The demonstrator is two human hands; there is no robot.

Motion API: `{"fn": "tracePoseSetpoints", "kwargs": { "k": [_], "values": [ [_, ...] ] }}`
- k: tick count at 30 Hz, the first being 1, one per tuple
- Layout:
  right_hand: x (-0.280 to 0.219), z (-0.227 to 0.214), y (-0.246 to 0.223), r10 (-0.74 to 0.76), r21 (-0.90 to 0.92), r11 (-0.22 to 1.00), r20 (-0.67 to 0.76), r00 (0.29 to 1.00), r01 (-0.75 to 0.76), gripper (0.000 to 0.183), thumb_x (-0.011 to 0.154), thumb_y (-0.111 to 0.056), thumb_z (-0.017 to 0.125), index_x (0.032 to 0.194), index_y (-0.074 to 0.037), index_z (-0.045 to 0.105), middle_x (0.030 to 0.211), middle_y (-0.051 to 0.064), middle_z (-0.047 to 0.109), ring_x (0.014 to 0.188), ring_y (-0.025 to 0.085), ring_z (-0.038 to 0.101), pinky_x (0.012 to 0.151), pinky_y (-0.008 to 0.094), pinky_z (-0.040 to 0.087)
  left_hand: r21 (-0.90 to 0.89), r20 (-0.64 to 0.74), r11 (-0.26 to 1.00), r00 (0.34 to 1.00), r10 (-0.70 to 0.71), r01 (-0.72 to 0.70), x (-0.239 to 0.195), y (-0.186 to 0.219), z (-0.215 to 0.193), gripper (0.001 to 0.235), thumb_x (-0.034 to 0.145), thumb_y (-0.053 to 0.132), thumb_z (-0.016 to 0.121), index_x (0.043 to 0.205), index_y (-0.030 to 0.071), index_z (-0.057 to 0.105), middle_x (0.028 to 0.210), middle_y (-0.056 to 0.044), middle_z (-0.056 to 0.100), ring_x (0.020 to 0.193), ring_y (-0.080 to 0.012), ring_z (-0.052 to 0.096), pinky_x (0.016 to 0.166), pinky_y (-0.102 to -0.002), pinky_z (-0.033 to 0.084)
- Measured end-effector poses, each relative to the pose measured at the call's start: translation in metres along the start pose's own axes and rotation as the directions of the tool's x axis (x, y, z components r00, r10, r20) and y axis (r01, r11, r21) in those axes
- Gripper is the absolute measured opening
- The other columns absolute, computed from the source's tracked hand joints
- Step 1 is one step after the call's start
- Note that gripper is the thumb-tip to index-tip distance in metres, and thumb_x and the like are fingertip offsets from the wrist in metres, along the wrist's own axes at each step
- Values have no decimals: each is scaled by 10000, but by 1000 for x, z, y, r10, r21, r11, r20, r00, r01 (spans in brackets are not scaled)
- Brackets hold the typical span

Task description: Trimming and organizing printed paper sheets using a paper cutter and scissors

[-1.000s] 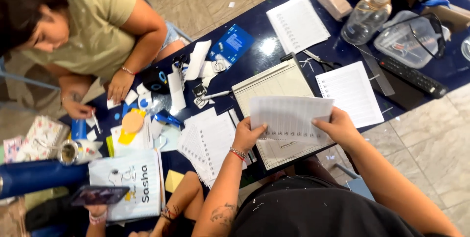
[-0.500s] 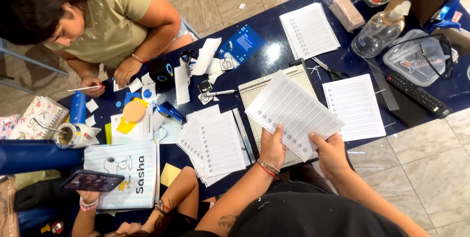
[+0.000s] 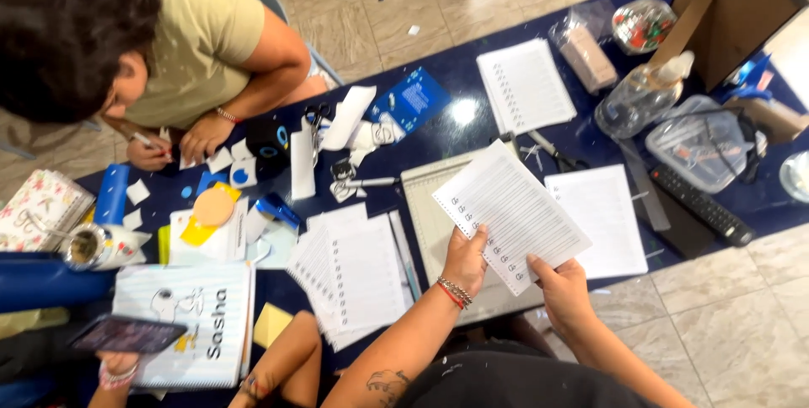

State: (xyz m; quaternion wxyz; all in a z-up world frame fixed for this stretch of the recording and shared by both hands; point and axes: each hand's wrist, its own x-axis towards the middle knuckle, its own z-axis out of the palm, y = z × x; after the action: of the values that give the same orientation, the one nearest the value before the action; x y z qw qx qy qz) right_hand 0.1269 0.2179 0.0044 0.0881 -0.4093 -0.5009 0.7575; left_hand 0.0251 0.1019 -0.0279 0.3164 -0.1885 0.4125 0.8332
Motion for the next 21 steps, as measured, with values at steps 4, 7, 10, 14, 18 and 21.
{"fn": "tracePoseSetpoints", "kwargs": {
  "k": [4, 7, 10, 14, 18, 21],
  "values": [
    [86, -31, 3, -241, -84, 969, -92, 966, 234, 346, 873, -12, 760, 1207, 36, 683, 1009, 146, 702, 877, 225, 658, 775, 444, 572, 254, -98, 964, 989, 109, -81, 50, 9, 23, 797, 994, 205, 689, 1560, 0, 168, 1277, -144, 473, 945, -122, 540, 794, -209, 548],
    [148, -37, -45, -702, -625, 575, -44, 711, 528, 94, 833, -108, 785, 910, -58, 769, 662, 136, 648, 702, 295, 695, 590, 444, 489, 245, -63, 950, 974, 216, -195, 73, 52, 82, 1041, 937, 267, 790, 1587, -54, 43, 1576, -351, 218, 1487, -448, 298, 1181, -518, 368],
    [203, -21, -98, -954, -690, -8, 222, 201, 724, 261, 872, -34, 740, 1096, -125, 835, 957, 72, 764, 890, 272, 745, 793, 353, 594, 69, 200, 996, 979, 49, -64, 124, 86, 148, 855, 1041, 435, 631, 1585, -35, 168, 1614, -329, 197, 1507, -479, 233, 1153, -576, 366],
    [289, -3, -122, -818, -771, -552, 575, -25, 319, 313, 874, -115, 629, 1128, -258, 743, 1039, -57, 716, 937, 141, 707, 770, 280, 571, 373, 110, 902, 976, 189, -217, 257, 77, 183, 588, 962, 277, 695, 1425, -2, 462, 1294, -227, 603, 1210, -347, 625, 956, -464, 568],
    [342, 0, -109, -737, -681, -601, 674, 40, 418, 201, 954, -115, 611, 1111, -201, 701, 1093, 1, 716, 1005, 190, 714, 819, 310, 582, 695, 39, 665, 938, 346, -274, 366, 50, 167, 451, 864, 122, 707, 1294, 27, 609, 1161, -207, 709, 1181, -336, 663, 981, -478, 545],
    [350, -4, -91, -664, -592, -582, 742, 95, 558, 243, 919, -96, 644, 1147, -147, 707, 1150, 47, 722, 1093, 225, 702, 914, 335, 575, 716, -9, 669, 955, 298, -202, 416, 33, 142, 531, 873, 109, 688, 1371, -12, 550, 1212, -255, 681, 1212, -374, 640, 998, -482, 537]
  ]
}}
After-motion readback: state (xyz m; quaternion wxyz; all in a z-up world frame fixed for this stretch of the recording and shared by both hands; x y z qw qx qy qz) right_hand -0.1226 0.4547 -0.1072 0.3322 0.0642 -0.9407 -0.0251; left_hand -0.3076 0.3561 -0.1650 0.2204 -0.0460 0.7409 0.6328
